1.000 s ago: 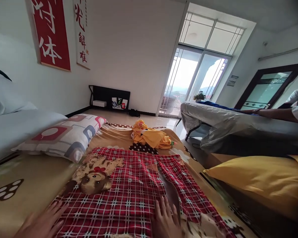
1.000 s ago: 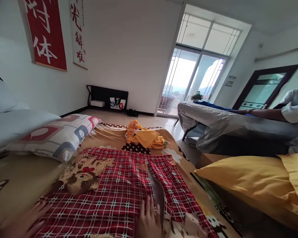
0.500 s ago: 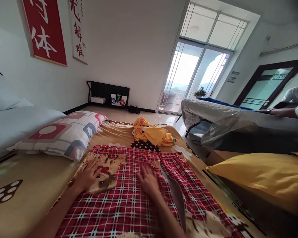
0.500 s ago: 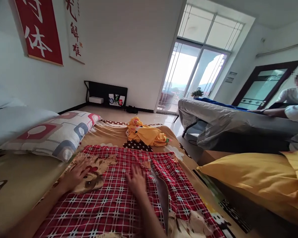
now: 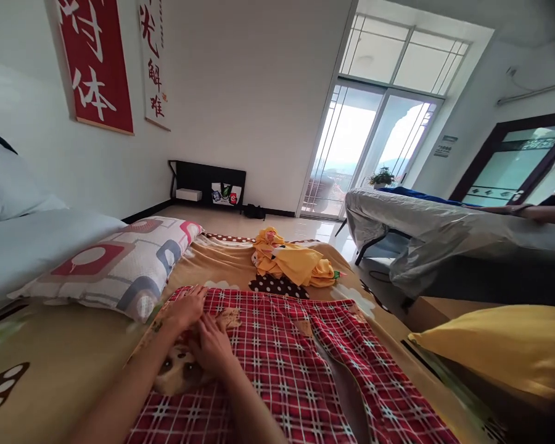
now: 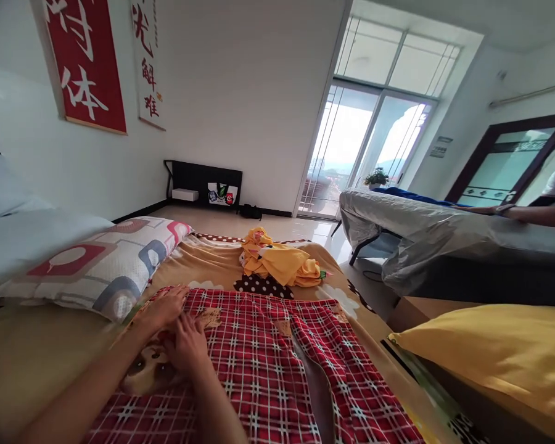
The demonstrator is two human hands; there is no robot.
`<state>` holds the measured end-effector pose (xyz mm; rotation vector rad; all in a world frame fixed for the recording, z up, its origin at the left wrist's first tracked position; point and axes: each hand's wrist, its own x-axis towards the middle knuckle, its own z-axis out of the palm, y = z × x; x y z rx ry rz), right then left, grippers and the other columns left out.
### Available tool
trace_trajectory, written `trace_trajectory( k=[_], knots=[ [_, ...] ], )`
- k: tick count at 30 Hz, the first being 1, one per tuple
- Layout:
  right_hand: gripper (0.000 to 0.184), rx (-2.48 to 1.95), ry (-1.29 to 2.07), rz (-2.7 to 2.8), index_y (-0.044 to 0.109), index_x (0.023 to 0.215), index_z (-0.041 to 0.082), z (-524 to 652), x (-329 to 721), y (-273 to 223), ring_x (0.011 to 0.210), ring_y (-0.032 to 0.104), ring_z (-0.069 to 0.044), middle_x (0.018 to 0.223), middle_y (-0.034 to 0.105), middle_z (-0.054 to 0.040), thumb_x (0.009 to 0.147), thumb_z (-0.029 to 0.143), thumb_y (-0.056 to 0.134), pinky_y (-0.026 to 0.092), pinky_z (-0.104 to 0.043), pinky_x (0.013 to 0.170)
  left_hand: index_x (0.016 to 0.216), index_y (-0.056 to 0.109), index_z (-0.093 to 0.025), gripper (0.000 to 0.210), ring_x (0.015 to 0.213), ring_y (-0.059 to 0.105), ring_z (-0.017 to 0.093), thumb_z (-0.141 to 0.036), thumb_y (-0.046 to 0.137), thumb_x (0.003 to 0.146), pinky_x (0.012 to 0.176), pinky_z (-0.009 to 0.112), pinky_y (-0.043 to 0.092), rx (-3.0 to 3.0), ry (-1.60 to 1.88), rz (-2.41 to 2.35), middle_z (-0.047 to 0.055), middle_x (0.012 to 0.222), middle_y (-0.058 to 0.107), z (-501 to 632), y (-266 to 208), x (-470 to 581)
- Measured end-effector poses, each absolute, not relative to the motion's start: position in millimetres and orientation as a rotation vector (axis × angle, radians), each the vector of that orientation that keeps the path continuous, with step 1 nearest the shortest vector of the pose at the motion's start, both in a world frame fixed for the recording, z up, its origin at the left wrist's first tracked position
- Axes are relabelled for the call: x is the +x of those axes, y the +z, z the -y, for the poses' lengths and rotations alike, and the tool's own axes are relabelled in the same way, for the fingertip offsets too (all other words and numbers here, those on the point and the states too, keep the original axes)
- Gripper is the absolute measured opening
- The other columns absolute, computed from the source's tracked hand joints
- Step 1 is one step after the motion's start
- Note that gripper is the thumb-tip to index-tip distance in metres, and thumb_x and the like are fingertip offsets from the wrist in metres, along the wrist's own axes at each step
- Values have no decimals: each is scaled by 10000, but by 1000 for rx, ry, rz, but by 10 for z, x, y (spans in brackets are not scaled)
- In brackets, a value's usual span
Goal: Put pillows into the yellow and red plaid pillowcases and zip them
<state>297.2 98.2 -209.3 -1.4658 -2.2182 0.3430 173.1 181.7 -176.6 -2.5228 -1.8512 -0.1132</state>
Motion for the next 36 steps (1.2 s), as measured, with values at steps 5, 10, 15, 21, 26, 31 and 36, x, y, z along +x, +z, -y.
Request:
trace_trajectory(
  k=[5,10,15,21,26,31,36],
  knots=[
    [506,-1725,182,2204,435,1409,333,-1264,3539,-2085,1403,319,-205,1524,374,-23,955,550,380,225,-433,1148,1391,491,-151,501,1375,380,269,-338,305,965,1126,444,302,-2342,-177,1969,131,1477,429,-1852,-2085,1614],
    [533,-2083,98,2027,435,1432,213,-1260,4571,-2062,1398,327,-251,1507,390,-95,990,473,288,215,-464,1141,1410,470,-187,522,1427,277,283,-405,338,954,1153,534,188,-2280,-201,1977,119,1523,346,-1878,-2189,1592],
    [563,-2374,-70,1840,460,1402,76,-1086,5075,-2029,1391,334,-304,1473,409,-190,982,414,297,186,-525,1136,1417,460,-202,538,1412,308,299,-433,381,937,1138,561,201,-2297,-227,2004,122,1525,336,-1922,-2195,1602],
    [513,-2288,-212,1919,478,1373,24,-1218,4434,-1904,1437,219,-322,1538,264,-208,890,156,366,196,-511,1135,1403,480,-188,522,1404,323,310,-401,384,935,1123,582,208,-2300,-264,2026,154,1503,365,-1957,-2273,1610],
    [555,-1546,94,2333,366,1453,191,-1313,3247,-2042,1434,251,-237,1566,262,-99,916,314,439,264,-480,1135,1386,496,-210,486,1395,349,270,-289,393,917,1125,560,241,-2323,-327,1992,106,1488,403,-2023,-2321,1527],
    [482,-1413,215,2275,390,1424,299,-1479,2939,-2199,1389,347,-200,1508,400,-35,976,471,346,276,-484,1133,1393,478,-150,529,1350,424,216,-201,383,876,1092,423,361,-2303,-446,2000,99,1465,443,-2101,-2368,1421],
    [523,-1724,190,2223,423,1426,283,-1539,3875,-2138,1404,323,-233,1520,374,-62,968,522,340,248,-505,1135,1347,538,-165,494,1375,376,308,-333,383,909,1103,598,257,-2362,-454,1904,153,1472,415,-2124,-2462,1464]
  ],
)
